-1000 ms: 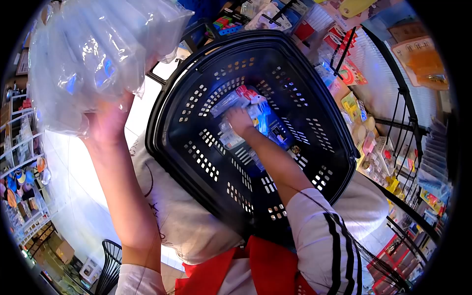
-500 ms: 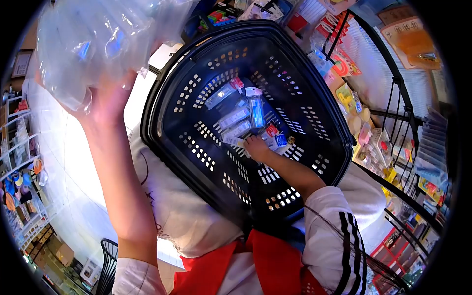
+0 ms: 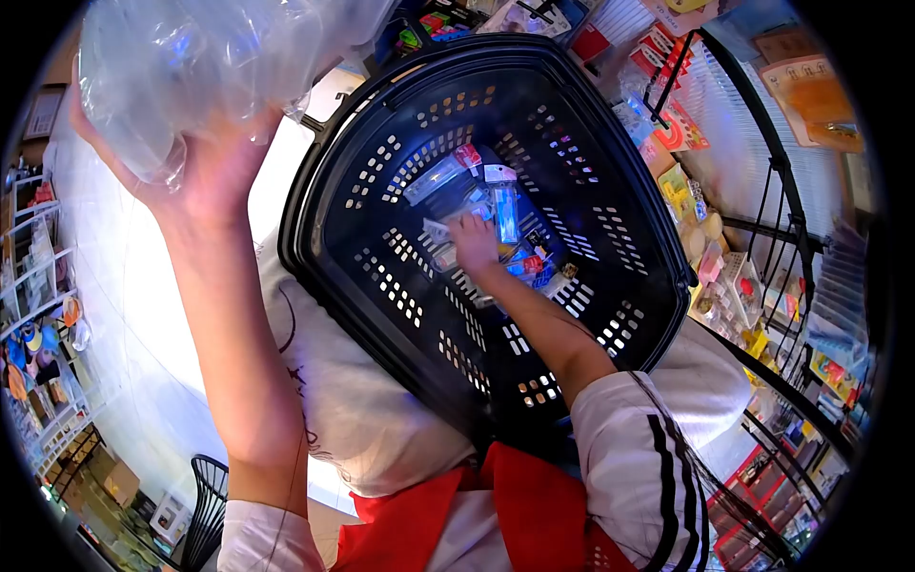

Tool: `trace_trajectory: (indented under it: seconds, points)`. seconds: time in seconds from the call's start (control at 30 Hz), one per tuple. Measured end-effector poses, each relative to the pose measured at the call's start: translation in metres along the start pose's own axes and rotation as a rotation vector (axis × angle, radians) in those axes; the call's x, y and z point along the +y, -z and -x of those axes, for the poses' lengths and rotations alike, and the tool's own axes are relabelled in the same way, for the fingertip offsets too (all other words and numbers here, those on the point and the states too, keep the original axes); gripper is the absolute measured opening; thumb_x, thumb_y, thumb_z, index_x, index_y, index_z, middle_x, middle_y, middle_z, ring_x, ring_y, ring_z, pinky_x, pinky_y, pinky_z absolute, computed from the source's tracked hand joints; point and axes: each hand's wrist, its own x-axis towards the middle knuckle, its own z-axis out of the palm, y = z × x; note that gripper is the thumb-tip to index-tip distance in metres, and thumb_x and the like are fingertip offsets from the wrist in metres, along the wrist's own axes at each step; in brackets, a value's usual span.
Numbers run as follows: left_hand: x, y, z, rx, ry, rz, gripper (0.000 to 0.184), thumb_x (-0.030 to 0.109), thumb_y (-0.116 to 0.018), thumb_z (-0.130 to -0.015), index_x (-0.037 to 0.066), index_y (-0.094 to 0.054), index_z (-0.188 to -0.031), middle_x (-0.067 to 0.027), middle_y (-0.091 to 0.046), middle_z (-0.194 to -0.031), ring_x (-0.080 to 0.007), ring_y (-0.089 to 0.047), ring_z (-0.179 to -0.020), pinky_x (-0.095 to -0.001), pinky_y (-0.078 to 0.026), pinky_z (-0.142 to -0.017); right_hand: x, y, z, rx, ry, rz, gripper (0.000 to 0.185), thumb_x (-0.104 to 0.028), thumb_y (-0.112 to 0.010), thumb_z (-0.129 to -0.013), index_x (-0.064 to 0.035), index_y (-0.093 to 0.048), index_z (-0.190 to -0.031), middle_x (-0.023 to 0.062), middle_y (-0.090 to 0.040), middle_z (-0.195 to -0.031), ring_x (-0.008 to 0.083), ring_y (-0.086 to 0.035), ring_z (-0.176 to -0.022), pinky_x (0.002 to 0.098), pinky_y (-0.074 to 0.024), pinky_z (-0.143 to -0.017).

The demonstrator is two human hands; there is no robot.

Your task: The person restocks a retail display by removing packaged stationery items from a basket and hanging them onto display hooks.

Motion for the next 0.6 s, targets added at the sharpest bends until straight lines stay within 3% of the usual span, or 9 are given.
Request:
trace_trajectory:
  seconds: [0.1, 0.17, 0.27, 0.33, 0.4, 0.47, 0.6]
  points:
    - [-0.003, -0.008, -0.002, 0.174, -0.109, -0.202, 0.056, 0.044, -0.039, -0.085, 0.007, -0.03, -0.127, -0.0112, -0.034, -0.13, -0.0267, -0.033, -0.119, -0.0463, -0.022, -0.101, 0.011, 0.014, -0.036, -0.069, 0.116, 0.155, 0.047, -0.014, -0.05, -0.072, -0.0067, -0.042, -0.117, 0.0137, -0.042, -0.117, 0.029, -0.038, -0.11, 0.0475, -0.0275, -0.092]
    - [-0.011, -0.017, -0.006, 0.649, -0.32, -0.789, 0.057, 0.045, -0.038, -0.085, 0.007, -0.03, -0.127, -0.0117, -0.034, -0.131, -0.0275, -0.032, -0.12, -0.0475, -0.022, -0.101, 0.011, 0.014, -0.06, -0.082, 0.098, 0.24, 0.054, -0.017, -0.051, -0.072, -0.0068, -0.037, -0.123, 0.0149, -0.034, -0.127, 0.0308, -0.03, -0.118, 0.0509, -0.0195, -0.098]
    - [0.003, 0.006, 0.007, 0.015, -0.013, 0.001, 0.059, 0.046, -0.037, -0.086, 0.006, -0.028, -0.127, -0.0114, -0.034, -0.13, -0.0267, -0.033, -0.119, -0.0453, -0.022, -0.101, 0.008, 0.015, -0.087, -0.192, 0.083, 0.104, 0.064, -0.023, -0.055, -0.07, -0.0057, -0.031, -0.127, 0.0147, -0.028, -0.132, 0.0337, -0.022, -0.123, 0.0548, -0.0169, -0.098]
    - [0.003, 0.007, 0.01, 0.134, 0.003, -0.1, 0.059, 0.046, -0.036, -0.086, 0.005, -0.028, -0.127, -0.0115, -0.034, -0.13, -0.0259, -0.033, -0.119, -0.0421, -0.023, -0.102, 0.004, 0.015, -0.092, -0.267, 0.047, 0.034, 0.072, -0.029, -0.06, -0.068, -0.0074, -0.029, -0.128, 0.0137, -0.025, -0.134, 0.0348, -0.017, -0.126, 0.0569, -0.0157, -0.097]
    - [0.004, 0.01, 0.007, 0.119, 0.019, -0.11, 0.058, 0.046, -0.036, -0.086, 0.005, -0.028, -0.127, -0.0115, -0.034, -0.13, -0.0254, -0.034, -0.119, -0.0406, -0.023, -0.102, 0.003, 0.002, -0.073, -0.317, 0.154, 0.116, 0.079, -0.033, -0.066, -0.062, -0.0094, -0.03, -0.129, 0.0113, -0.027, -0.134, 0.0339, -0.021, -0.124, 0.057, -0.0167, -0.097]
    - [0.007, 0.016, -0.003, -0.044, 0.028, -0.031, 0.057, 0.044, -0.037, -0.086, 0.005, -0.03, -0.127, -0.0114, -0.035, -0.13, -0.0252, -0.033, -0.12, -0.0411, -0.022, -0.102, 0.002, 0.002, -0.042, -0.338, 0.222, 0.128, 0.084, -0.037, -0.069, -0.059, -0.011, -0.031, -0.128, 0.0101, -0.028, -0.133, 0.033, -0.023, -0.123, 0.0571, -0.0177, -0.096]
    - [-0.003, 0.008, -0.005, -0.054, 0.059, 0.05, 0.053, 0.041, -0.037, -0.087, 0.006, -0.032, -0.126, -0.011, -0.035, -0.131, -0.0251, -0.033, -0.12, -0.0415, -0.022, -0.103, 0.009, 0.014, 0.009, -0.32, 0.264, 0.071, 0.089, -0.042, -0.072, -0.054, -0.0124, -0.032, -0.128, 0.01, -0.029, -0.132, 0.0316, -0.023, -0.122, 0.0567, -0.0203, -0.095]
